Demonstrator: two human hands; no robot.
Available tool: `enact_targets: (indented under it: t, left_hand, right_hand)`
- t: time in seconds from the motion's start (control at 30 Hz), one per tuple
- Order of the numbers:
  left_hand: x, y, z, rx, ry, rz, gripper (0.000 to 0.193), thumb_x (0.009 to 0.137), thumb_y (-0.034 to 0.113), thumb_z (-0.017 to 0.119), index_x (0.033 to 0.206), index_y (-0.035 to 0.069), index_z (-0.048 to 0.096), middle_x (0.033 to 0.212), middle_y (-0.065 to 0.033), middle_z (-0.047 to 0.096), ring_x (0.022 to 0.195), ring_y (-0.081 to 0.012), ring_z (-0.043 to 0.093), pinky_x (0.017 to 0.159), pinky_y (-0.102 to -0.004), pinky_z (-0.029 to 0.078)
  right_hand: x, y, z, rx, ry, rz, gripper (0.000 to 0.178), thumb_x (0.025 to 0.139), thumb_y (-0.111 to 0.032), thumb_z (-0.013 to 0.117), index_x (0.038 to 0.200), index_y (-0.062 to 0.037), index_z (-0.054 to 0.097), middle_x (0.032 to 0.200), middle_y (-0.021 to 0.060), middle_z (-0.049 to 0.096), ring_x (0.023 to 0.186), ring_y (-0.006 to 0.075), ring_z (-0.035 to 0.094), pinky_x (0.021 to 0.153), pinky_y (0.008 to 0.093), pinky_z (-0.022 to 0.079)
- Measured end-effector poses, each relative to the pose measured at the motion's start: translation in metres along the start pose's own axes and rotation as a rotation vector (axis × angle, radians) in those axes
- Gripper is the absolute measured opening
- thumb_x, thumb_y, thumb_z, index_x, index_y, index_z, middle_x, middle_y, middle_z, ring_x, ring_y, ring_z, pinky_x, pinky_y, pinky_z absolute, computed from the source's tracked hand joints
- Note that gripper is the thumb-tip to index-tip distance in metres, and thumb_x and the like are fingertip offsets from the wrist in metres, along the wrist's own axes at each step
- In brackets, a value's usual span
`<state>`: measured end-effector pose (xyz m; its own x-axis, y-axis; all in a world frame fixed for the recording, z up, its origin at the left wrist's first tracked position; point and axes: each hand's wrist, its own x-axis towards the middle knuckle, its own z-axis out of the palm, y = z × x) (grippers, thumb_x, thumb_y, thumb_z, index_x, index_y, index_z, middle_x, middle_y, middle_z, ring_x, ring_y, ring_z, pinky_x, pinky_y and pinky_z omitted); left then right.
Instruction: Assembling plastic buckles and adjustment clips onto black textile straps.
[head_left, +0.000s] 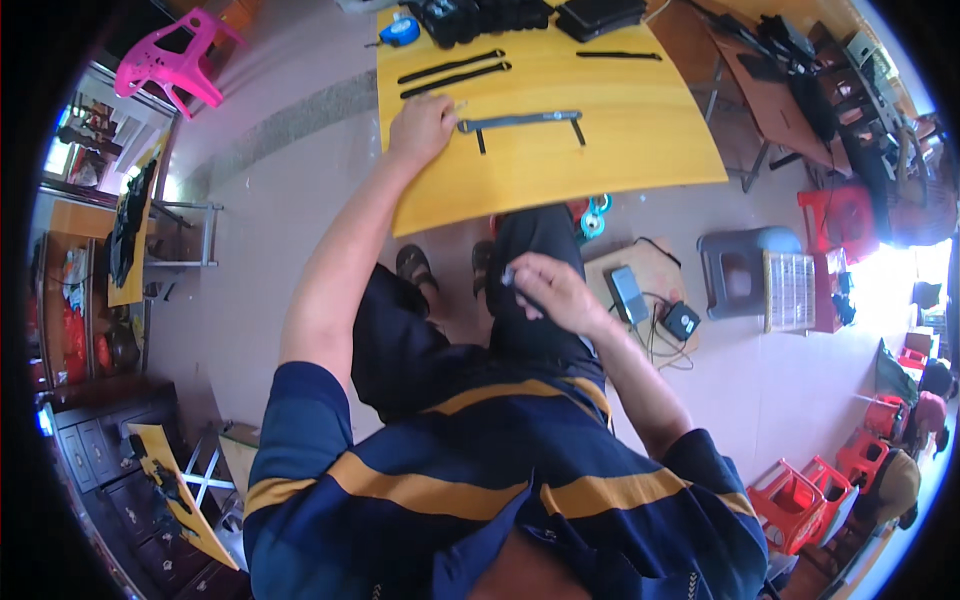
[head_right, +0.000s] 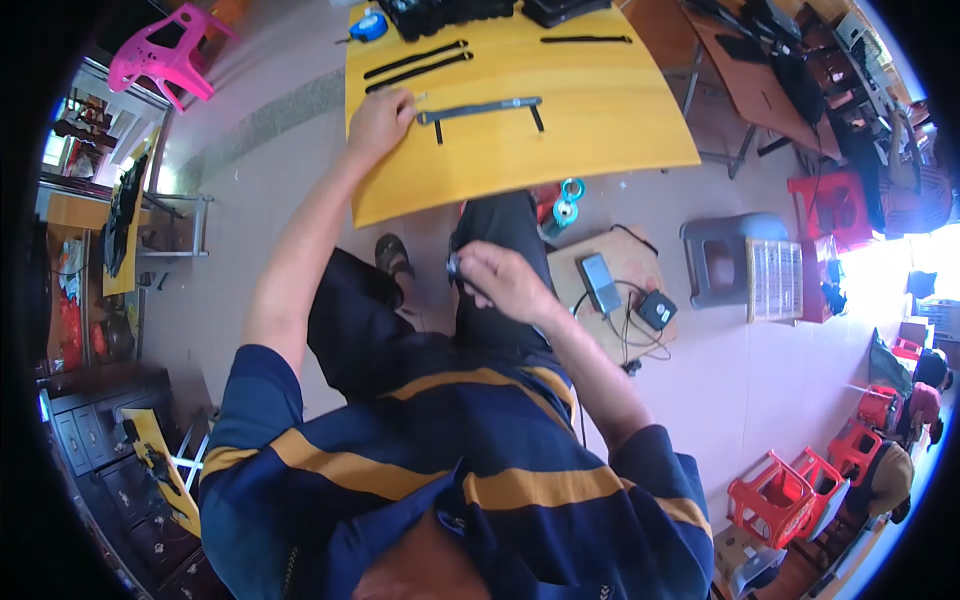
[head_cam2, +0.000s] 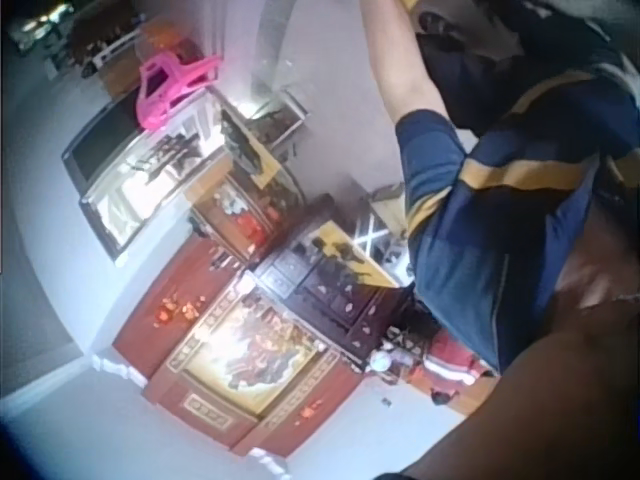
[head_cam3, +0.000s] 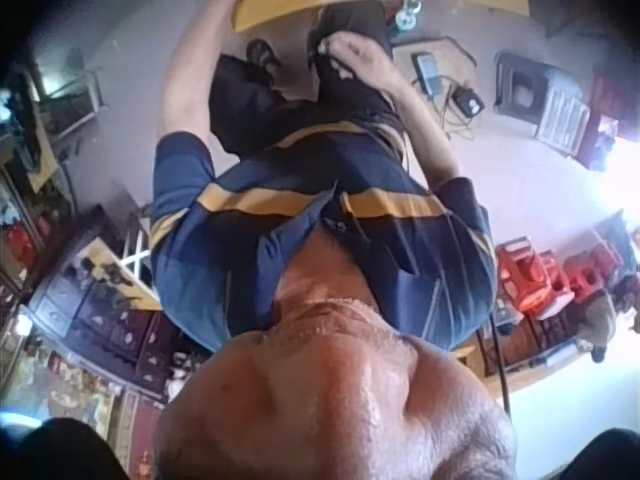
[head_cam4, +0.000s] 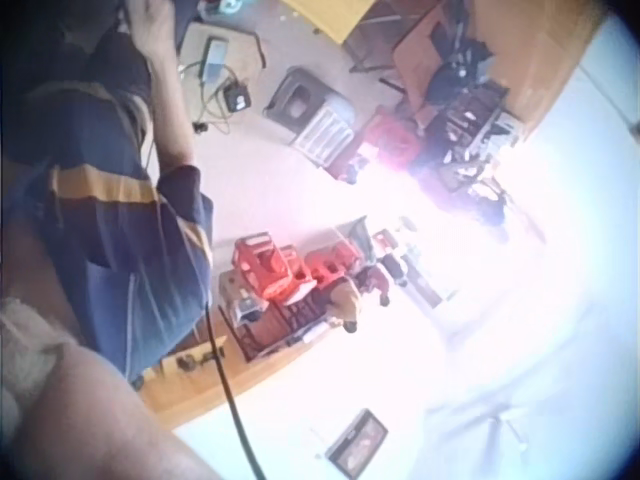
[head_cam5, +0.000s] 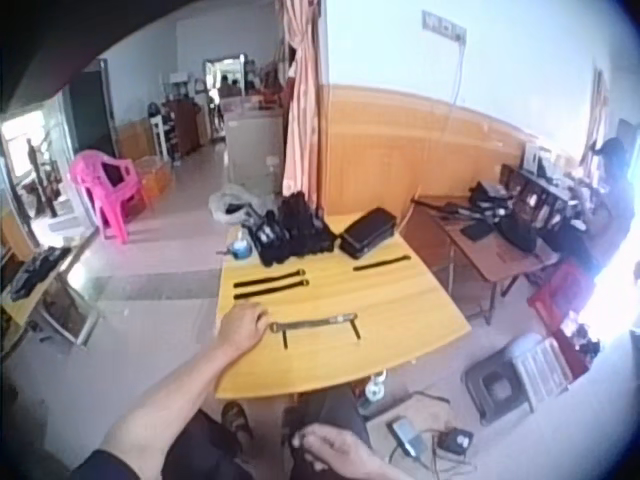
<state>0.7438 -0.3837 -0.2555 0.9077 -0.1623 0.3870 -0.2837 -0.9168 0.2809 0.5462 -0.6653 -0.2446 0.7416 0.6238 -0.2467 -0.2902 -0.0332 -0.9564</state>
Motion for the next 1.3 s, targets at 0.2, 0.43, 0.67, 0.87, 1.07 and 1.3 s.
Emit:
enact_targets:
  t: [0.2,0.43,0.67,0.87,1.07,1.3]
  left_hand:
    - [-0.022,-0.01,-0.003,0.009,0.06,-0.011,0.032,0.083,0.018,0.066,0.113,0.007,0.067,0.115,-0.0137,0.065,0.111,-0.0355,0.059,0.097,-0.0454,0.048]
    - [-0.053,-0.002,-0.032,-0.009,0.115,-0.046,0.03,0.085,0.017,0.068,0.113,0.006,0.067,0.117,-0.016,0.065,0.112,-0.0364,0.059,0.097,-0.0449,0.047]
    - [-0.113,0.088,-0.067,-0.78,-0.318,-0.215,0.014,0.089,0.015,0.067,0.09,0.002,0.072,0.074,-0.0001,0.066,0.067,-0.0062,0.059,0.062,-0.0231,0.049]
    - [-0.159,0.119,-0.077,-1.23,-0.653,-0.503,0.015,0.086,0.02,0.069,0.089,0.006,0.072,0.074,0.0003,0.065,0.063,-0.0068,0.06,0.059,-0.0214,0.05]
    - [-0.179,0.12,-0.071,-1.342,-0.689,-0.531,0.015,0.086,0.02,0.068,0.086,0.006,0.07,0.07,-0.0008,0.065,0.061,-0.0069,0.06,0.056,-0.0218,0.049]
    - [-0.195,0.123,-0.067,-1.344,-0.706,-0.549,0.014,0.086,0.02,0.067,0.083,0.007,0.07,0.068,-0.0009,0.065,0.057,-0.0064,0.059,0.054,-0.0214,0.049]
  right_hand:
    - [0.006,-0.008,-0.007,0.414,0.027,-0.009,0.034,0.106,-0.032,0.049,0.114,-0.0009,0.06,0.081,0.003,0.059,0.064,0.0098,0.055,0.058,0.0207,0.045]
    - [0.008,-0.013,-0.001,0.476,0.081,-0.016,0.029,0.107,-0.026,0.048,0.116,-0.0011,0.06,0.082,0.0035,0.061,0.062,0.0105,0.057,0.056,0.021,0.046]
    - [0.004,-0.013,0.005,0.471,0.119,0.008,0.026,0.106,-0.027,0.05,0.113,-0.0033,0.06,0.082,0.0028,0.062,0.063,0.0098,0.058,0.056,0.0207,0.046]
    - [0.0,-0.012,0.014,0.21,0.134,0.033,0.02,0.105,-0.026,0.053,0.106,-0.0057,0.057,0.083,0.0031,0.064,0.066,0.0078,0.061,0.06,0.021,0.05]
    - [-0.007,-0.002,0.011,-0.025,0.104,0.011,0.017,0.103,-0.021,0.054,0.102,-0.0045,0.057,0.084,0.0034,0.064,0.071,0.0077,0.061,0.063,0.023,0.052]
    - [-0.013,0.0,0.015,-0.072,0.06,0.037,0.015,0.103,-0.02,0.055,0.1,-0.0058,0.057,0.084,0.0012,0.061,0.074,0.0061,0.06,0.063,0.021,0.05]
